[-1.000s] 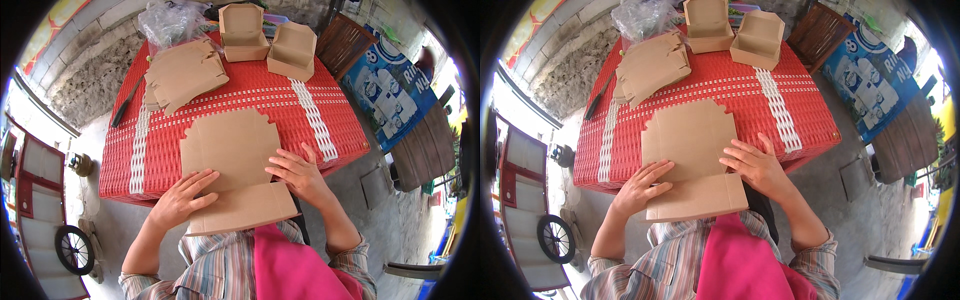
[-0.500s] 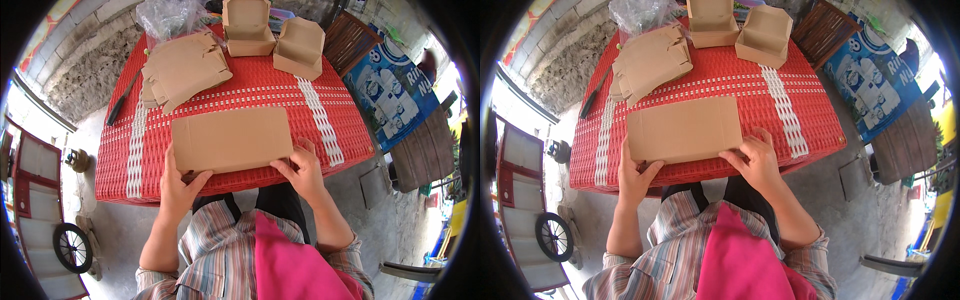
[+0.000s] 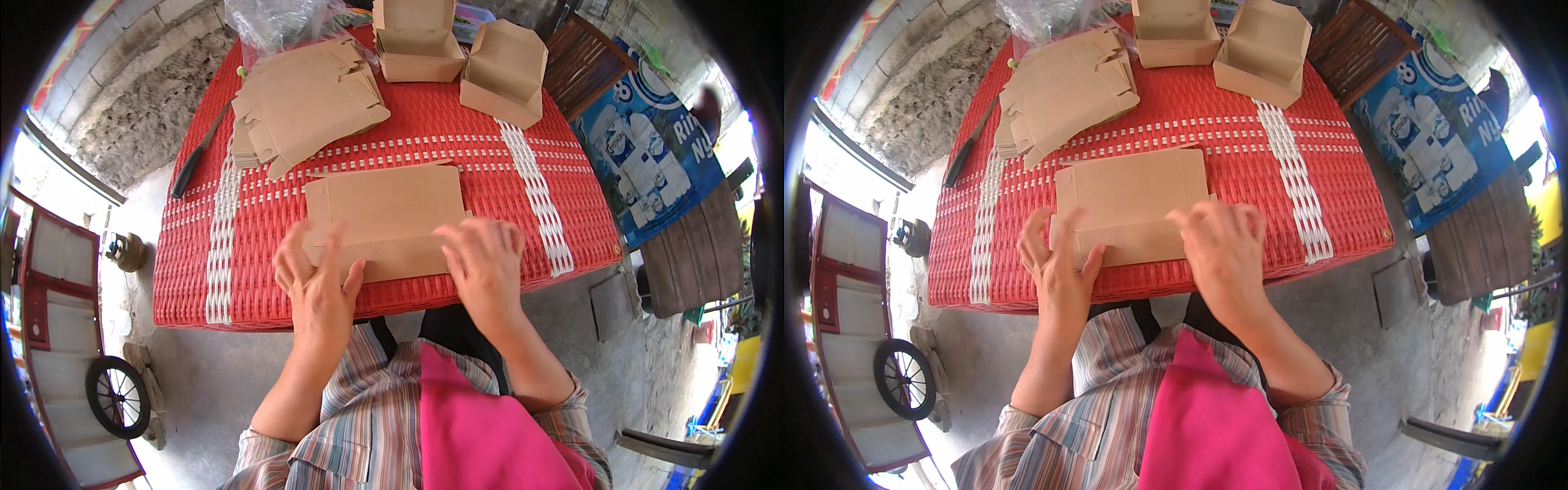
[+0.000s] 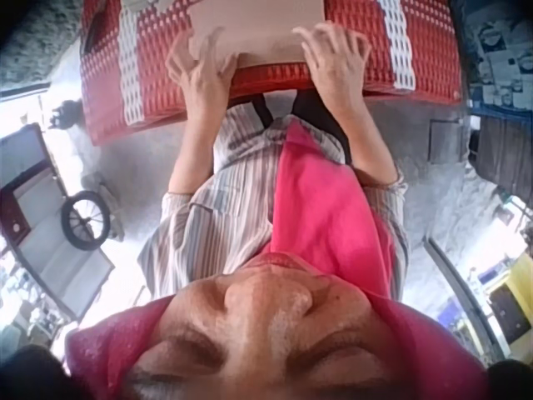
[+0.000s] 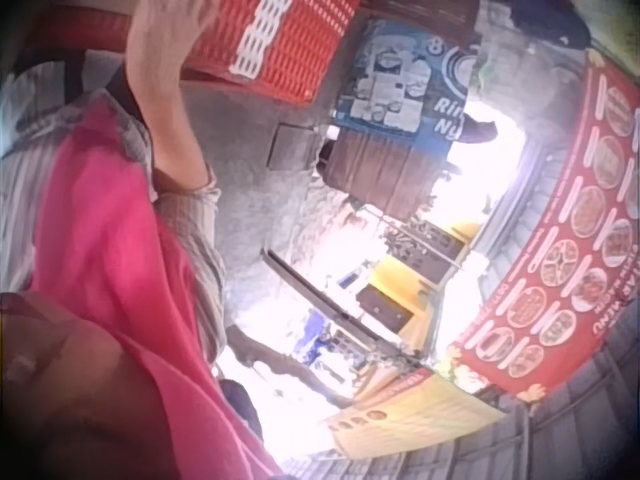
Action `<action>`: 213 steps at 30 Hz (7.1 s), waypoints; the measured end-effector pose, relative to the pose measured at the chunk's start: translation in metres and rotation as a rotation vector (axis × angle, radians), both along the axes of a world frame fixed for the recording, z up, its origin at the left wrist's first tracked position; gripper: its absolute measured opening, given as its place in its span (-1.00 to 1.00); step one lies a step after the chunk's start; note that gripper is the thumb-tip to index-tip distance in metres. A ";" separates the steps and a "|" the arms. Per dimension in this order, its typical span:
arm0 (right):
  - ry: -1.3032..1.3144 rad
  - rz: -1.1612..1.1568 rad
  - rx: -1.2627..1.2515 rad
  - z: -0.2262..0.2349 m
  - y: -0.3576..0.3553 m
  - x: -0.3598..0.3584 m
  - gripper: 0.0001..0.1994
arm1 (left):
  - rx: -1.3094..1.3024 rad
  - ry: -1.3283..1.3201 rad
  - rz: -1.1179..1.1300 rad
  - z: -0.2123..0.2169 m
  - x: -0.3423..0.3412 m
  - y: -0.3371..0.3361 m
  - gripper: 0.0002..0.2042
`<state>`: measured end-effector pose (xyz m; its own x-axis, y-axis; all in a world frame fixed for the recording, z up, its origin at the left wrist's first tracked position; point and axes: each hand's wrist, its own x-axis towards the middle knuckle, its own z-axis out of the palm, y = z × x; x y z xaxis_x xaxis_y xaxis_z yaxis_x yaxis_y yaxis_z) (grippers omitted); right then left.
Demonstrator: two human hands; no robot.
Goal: The person assembles flat cardboard food containers by hand. They fold the pre-cut cardboard pieces along the score lines, tuck the flaps into slots, and secure the tabs to form the box structure. The person repeats this process for multiple units, stacking the finished boxes on the table.
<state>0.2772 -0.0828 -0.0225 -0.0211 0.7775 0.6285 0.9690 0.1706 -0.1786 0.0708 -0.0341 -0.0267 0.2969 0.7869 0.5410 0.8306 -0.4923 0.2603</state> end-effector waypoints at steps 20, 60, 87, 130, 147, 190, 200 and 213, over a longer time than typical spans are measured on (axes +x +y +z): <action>-0.002 0.234 -0.063 -0.006 -0.022 -0.011 -0.85 | -0.063 0.041 -0.471 0.001 -0.030 -0.011 -0.67; -0.146 0.395 -0.155 -0.025 -0.055 0.054 -0.42 | -0.048 0.268 -0.827 0.007 -0.078 -0.002 -0.80; 1.135 0.264 -0.527 0.024 0.052 0.040 -0.28 | -0.467 -0.644 -0.119 0.012 -0.025 0.036 -0.07; -0.033 0.212 -0.158 -0.001 -0.009 0.010 -0.79 | -0.145 0.128 -0.304 0.012 -0.035 -0.001 -0.63; 0.823 0.081 -0.124 0.006 0.008 0.037 -0.80 | -0.014 0.036 -0.295 -0.006 -0.048 -0.010 -0.59; -0.047 0.314 -0.270 0.046 -0.037 0.002 -0.64 | 0.128 0.058 -0.450 -0.010 -0.048 -0.020 -0.61; -0.074 0.564 -0.189 0.011 -0.006 -0.036 -0.76 | -0.015 -0.091 -0.580 -0.008 -0.067 -0.011 -0.72; 0.265 0.509 -0.446 0.011 0.036 -0.041 -0.90 | -0.407 -0.407 -0.110 0.007 -0.040 -0.007 -0.69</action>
